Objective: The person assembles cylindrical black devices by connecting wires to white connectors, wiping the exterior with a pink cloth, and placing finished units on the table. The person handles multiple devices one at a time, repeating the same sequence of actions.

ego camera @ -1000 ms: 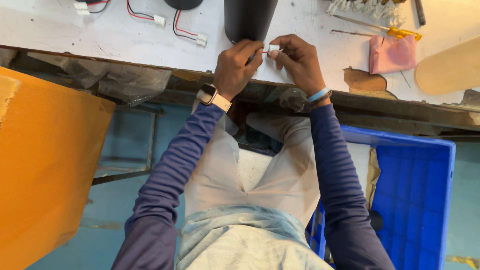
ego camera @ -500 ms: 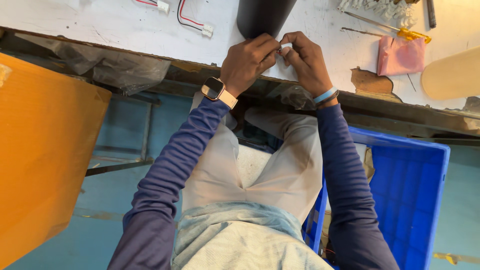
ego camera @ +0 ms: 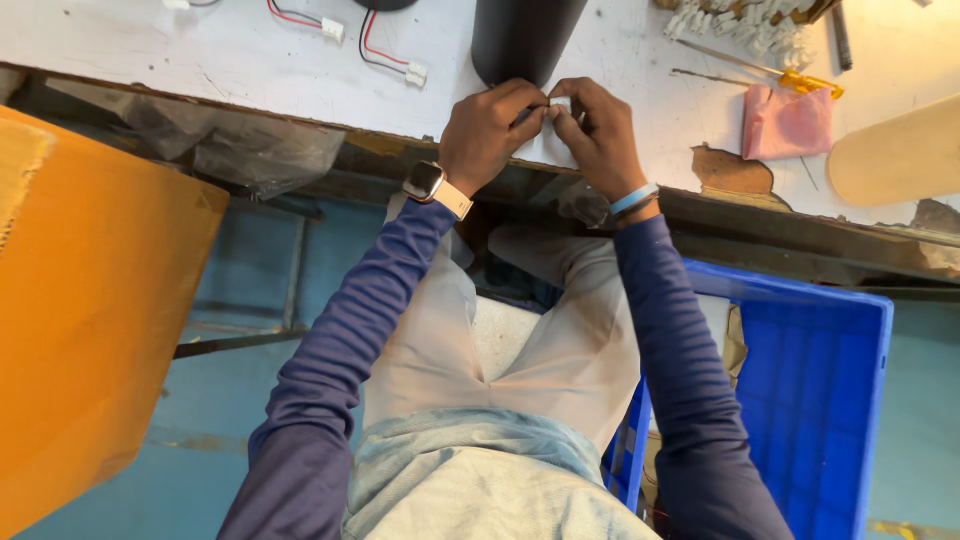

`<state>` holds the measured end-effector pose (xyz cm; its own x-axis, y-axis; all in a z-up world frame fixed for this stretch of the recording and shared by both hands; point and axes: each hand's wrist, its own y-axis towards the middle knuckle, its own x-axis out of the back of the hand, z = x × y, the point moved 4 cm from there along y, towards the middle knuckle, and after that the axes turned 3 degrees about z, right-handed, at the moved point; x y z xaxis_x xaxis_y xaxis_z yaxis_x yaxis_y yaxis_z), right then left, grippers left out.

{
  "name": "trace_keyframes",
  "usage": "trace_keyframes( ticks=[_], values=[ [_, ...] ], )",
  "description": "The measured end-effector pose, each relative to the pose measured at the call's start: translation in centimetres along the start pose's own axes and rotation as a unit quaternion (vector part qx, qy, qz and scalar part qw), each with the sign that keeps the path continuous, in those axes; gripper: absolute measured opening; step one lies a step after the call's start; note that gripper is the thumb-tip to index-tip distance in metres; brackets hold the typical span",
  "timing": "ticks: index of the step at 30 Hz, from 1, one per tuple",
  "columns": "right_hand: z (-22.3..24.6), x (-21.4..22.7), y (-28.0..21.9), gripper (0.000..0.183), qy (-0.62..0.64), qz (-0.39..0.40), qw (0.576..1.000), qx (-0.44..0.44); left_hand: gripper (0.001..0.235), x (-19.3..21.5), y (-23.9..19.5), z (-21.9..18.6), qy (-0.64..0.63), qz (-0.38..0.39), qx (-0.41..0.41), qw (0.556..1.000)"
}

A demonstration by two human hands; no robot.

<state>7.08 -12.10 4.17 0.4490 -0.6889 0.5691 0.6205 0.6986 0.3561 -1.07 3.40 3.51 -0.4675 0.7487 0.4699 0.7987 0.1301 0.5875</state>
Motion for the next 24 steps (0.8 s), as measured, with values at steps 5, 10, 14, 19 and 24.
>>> trace_keyframes(
  ticks=[5,10,14,19,24],
  values=[
    [-1.0,0.8,-0.1,0.019,0.178,-0.029,0.981,-0.076,0.014,0.3,-0.1,0.8,-0.094,-0.003,0.064,0.993],
    [-2.3,1.9,0.1,0.021,0.285,-0.1,0.948,-0.105,0.015,0.4,-0.5,2.8,-0.201,-0.025,0.202,0.958],
    [-2.8,1.8,-0.2,0.02,0.266,-0.103,0.952,-0.107,0.018,-0.2,-1.3,2.7,-0.174,-0.043,0.144,0.973],
    [-3.1,1.7,-0.1,0.018,0.25,-0.106,0.957,-0.103,0.023,0.4,-1.3,4.3,-0.22,-0.144,0.212,0.941],
    [-2.7,1.3,-0.3,0.017,0.214,-0.095,0.967,-0.097,0.118,1.4,1.0,2.4,0.064,-0.173,0.023,0.982]
  ],
)
